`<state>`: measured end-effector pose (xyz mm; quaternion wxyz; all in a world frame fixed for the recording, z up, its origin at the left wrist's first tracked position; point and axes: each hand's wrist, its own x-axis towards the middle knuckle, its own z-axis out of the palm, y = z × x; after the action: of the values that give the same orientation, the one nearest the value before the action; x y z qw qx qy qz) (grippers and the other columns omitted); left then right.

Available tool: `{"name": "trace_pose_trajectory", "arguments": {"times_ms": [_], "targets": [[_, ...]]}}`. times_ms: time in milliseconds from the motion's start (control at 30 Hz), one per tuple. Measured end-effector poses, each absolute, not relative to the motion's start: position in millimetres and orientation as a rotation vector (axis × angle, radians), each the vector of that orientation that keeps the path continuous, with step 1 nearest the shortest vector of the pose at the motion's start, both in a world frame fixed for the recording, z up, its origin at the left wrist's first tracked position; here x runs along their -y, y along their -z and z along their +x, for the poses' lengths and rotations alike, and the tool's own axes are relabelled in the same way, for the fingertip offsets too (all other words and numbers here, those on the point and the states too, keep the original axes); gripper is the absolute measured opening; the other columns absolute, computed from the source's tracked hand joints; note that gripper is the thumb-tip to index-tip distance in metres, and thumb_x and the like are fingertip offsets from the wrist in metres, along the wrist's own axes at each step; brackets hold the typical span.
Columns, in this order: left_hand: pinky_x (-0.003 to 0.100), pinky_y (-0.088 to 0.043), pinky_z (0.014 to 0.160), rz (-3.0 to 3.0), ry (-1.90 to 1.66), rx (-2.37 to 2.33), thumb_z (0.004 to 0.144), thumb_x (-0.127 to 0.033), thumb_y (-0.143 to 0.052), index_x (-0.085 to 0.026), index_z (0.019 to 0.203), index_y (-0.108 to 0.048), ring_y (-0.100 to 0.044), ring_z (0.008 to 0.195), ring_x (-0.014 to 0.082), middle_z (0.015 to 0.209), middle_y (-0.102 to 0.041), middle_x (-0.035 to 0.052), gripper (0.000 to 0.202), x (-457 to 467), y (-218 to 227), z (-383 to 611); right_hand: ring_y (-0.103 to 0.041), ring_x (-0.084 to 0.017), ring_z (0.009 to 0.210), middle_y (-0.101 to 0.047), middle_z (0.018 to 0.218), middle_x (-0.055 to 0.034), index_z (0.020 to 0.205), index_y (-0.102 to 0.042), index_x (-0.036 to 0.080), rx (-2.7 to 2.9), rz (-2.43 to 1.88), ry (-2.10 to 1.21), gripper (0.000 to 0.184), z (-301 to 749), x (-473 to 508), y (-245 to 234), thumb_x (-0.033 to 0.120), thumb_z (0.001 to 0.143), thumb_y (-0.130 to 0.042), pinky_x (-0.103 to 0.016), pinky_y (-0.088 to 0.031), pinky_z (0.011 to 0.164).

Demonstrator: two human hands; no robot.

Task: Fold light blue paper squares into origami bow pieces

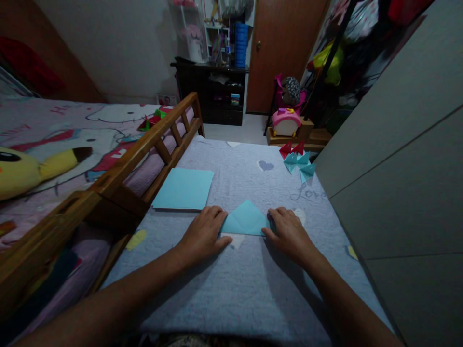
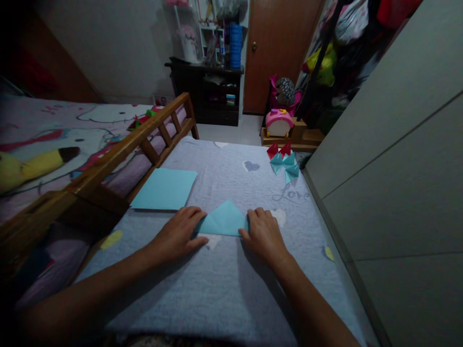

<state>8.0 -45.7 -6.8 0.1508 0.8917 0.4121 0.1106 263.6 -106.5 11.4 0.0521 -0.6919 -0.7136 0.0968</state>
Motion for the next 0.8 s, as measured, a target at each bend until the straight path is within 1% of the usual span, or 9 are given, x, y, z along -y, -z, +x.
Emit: {"name": "trace_pose_trajectory", "arguments": {"times_ms": [100, 267, 400, 467, 567, 633, 700, 733, 800], "targets": [[0.047, -0.046, 0.097, 2.507, -0.379, -1.183, 0.075, -0.030, -0.074, -0.019, 0.112, -0.060, -0.053, 0.111, 0.0308, 0.117, -0.059, 0.0098, 0.041, 44.1, 5.0, 12.9, -0.055, -0.032, 0.104, -0.063, 0.111, -0.0158, 0.109, -0.066, 0.016, 2.128, -2.063, -0.281, 0.030, 255.2, 104.3, -3.7, 0.031, 0.083, -0.067, -0.043, -0.042, 0.091], [0.044, -0.046, 0.094, 2.385, -0.478, -1.122, 0.072, -0.020, -0.072, -0.020, 0.101, -0.058, -0.051, 0.108, 0.0276, 0.111, -0.059, 0.0070, 0.032, 43.8, 4.7, 13.7, -0.055, -0.028, 0.099, -0.063, 0.102, -0.0107, 0.096, -0.062, 0.019, 1.918, -1.909, -0.354, 0.016, 258.5, 104.2, 9.5, 0.021, 0.080, -0.063, -0.041, -0.042, 0.089], [0.044, -0.045, 0.095, 2.300, -0.556, -1.067, 0.070, -0.012, -0.069, -0.021, 0.086, -0.057, -0.052, 0.107, 0.0273, 0.107, -0.059, 0.0062, 0.022, 43.1, 2.1, 15.4, -0.057, -0.025, 0.091, -0.063, 0.091, -0.0056, 0.088, -0.058, 0.021, 1.711, -1.741, -0.603, 0.006, 265.6, 102.4, 10.2, 0.022, 0.082, -0.058, -0.039, -0.044, 0.084], [0.043, -0.045, 0.096, 2.226, -0.597, -1.041, 0.072, -0.010, -0.066, -0.021, 0.080, -0.057, -0.054, 0.108, 0.0262, 0.107, -0.058, 0.0061, 0.016, 42.2, 0.0, 15.8, -0.058, -0.023, 0.089, -0.063, 0.089, -0.0040, 0.086, -0.058, 0.022, 1.611, -1.654, -0.724, 0.003, 269.4, 101.1, 8.2, 0.025, 0.084, -0.056, -0.038, -0.044, 0.083], [0.042, -0.045, 0.099, 2.094, -0.654, -1.034, 0.078, -0.010, -0.059, -0.021, 0.080, -0.059, -0.055, 0.112, 0.0243, 0.113, -0.057, 0.0065, 0.011, 39.2, -2.4, 15.8, -0.060, -0.023, 0.094, -0.064, 0.093, -0.0038, 0.085, -0.058, 0.023, 1.544, -1.491, -0.736, 0.003, 273.8, 99.3, 5.5, 0.026, 0.086, -0.056, -0.039, -0.044, 0.088], [0.043, -0.043, 0.103, 2.019, -0.687, -1.054, 0.079, -0.011, -0.057, -0.022, 0.085, -0.063, -0.054, 0.118, 0.0246, 0.119, -0.055, 0.0070, 0.013, 35.9, -2.6, 16.3, -0.059, -0.023, 0.099, -0.064, 0.097, -0.0040, 0.085, -0.057, 0.024, 1.535, -1.396, -0.655, 0.001, 275.7, 98.4, 4.8, 0.024, 0.086, -0.057, -0.040, -0.043, 0.092], [0.042, -0.042, 0.105, 1.946, -0.706, -1.057, 0.078, -0.011, -0.058, -0.023, 0.090, -0.066, -0.053, 0.121, 0.0246, 0.122, -0.055, 0.0070, 0.019, 32.0, -1.8, 18.3, -0.058, -0.023, 0.102, -0.064, 0.101, -0.0044, 0.084, -0.057, 0.025, 1.530, -1.332, -0.570, 0.004, 276.9, 98.1, 4.8, 0.021, 0.086, -0.057, -0.041, -0.042, 0.094], [0.040, -0.043, 0.103, 1.904, -0.718, -1.053, 0.076, -0.011, -0.059, -0.024, 0.092, -0.067, -0.054, 0.119, 0.0243, 0.120, -0.056, 0.0069, 0.022, 30.4, -1.4, 19.9, -0.058, -0.023, 0.104, -0.064, 0.103, -0.0046, 0.085, -0.058, 0.025, 1.533, -1.311, -0.535, 0.006, 277.5, 98.3, 4.8, 0.019, 0.086, -0.057, -0.041, -0.041, 0.095], [0.036, -0.048, 0.094, 1.804, -0.745, -1.054, 0.074, -0.012, -0.062, -0.023, 0.090, -0.068, -0.058, 0.110, 0.0227, 0.111, -0.060, 0.0063, 0.020, 28.1, -1.3, 24.5, -0.056, -0.023, 0.108, -0.062, 0.108, -0.0054, 0.087, -0.058, 0.025, 1.540, -1.288, -0.485, 0.008, 278.4, 99.1, 4.5, 0.017, 0.086, -0.057, -0.042, -0.040, 0.097]]}}
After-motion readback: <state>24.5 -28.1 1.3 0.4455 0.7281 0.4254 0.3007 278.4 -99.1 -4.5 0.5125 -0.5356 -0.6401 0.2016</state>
